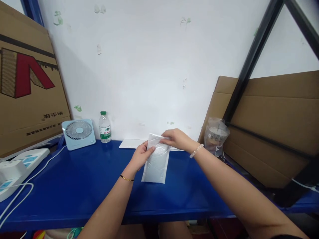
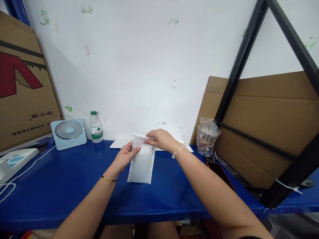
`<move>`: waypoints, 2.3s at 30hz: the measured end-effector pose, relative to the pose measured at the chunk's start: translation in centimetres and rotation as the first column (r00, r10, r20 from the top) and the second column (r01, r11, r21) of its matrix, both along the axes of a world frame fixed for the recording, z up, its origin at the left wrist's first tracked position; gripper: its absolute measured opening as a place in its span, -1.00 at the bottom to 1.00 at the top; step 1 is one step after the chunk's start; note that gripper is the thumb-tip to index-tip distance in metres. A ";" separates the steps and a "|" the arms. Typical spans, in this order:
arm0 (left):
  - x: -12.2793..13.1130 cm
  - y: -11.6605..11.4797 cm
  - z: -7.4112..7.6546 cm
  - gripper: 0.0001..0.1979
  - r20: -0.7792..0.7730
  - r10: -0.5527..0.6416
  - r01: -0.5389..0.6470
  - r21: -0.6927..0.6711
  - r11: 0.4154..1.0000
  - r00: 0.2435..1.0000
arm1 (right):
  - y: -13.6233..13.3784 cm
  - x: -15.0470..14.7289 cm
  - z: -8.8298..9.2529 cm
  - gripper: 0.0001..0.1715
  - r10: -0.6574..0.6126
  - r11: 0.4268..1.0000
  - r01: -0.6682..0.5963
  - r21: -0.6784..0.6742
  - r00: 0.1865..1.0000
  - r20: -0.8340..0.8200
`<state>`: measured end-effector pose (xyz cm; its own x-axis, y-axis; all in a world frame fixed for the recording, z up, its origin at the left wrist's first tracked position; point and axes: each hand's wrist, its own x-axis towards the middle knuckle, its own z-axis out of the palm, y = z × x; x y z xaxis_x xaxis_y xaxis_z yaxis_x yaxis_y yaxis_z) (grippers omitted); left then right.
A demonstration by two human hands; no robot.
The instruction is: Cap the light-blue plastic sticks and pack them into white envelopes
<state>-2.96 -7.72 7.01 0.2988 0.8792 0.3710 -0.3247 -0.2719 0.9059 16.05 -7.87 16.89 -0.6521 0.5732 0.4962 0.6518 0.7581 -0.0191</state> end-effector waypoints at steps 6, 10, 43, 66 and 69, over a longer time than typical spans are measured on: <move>-1.8 4.5 -1.3 -0.60 0.114 0.513 -0.505 -0.098 0.858 0.851 | 7.1 7.2 -2.6 -0.50 -0.493 0.870 0.423 -0.254 0.733 -0.468; -2.3 6.8 -4.2 -0.74 0.142 0.587 -0.421 -0.566 0.708 0.797 | 11.3 12.4 -6.4 -0.51 -0.797 0.601 0.662 -0.448 0.449 -0.405; -0.3 3.7 -1.7 -0.60 0.683 0.120 0.096 -0.270 0.958 0.721 | 4.7 -2.8 -13.6 -0.64 -0.624 0.373 -0.797 -0.476 0.164 -0.764; 5.9 3.7 4.5 -0.58 0.300 0.491 -0.523 0.029 0.852 0.818 | 3.9 -3.8 -17.2 -0.58 -0.874 0.342 -0.878 -0.334 -0.166 -0.457; 6.0 3.7 5.4 -0.58 0.329 0.456 -0.507 0.086 0.858 0.827 | 4.1 -3.7 -17.4 -0.63 -0.893 0.332 -0.861 -0.386 -0.155 -0.421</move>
<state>3.03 -3.99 12.39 -0.2889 0.8022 0.5225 -0.3510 -0.5965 0.7218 12.35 -3.75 -0.52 -0.1513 0.9231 -0.3536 -0.7631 -0.3365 -0.5518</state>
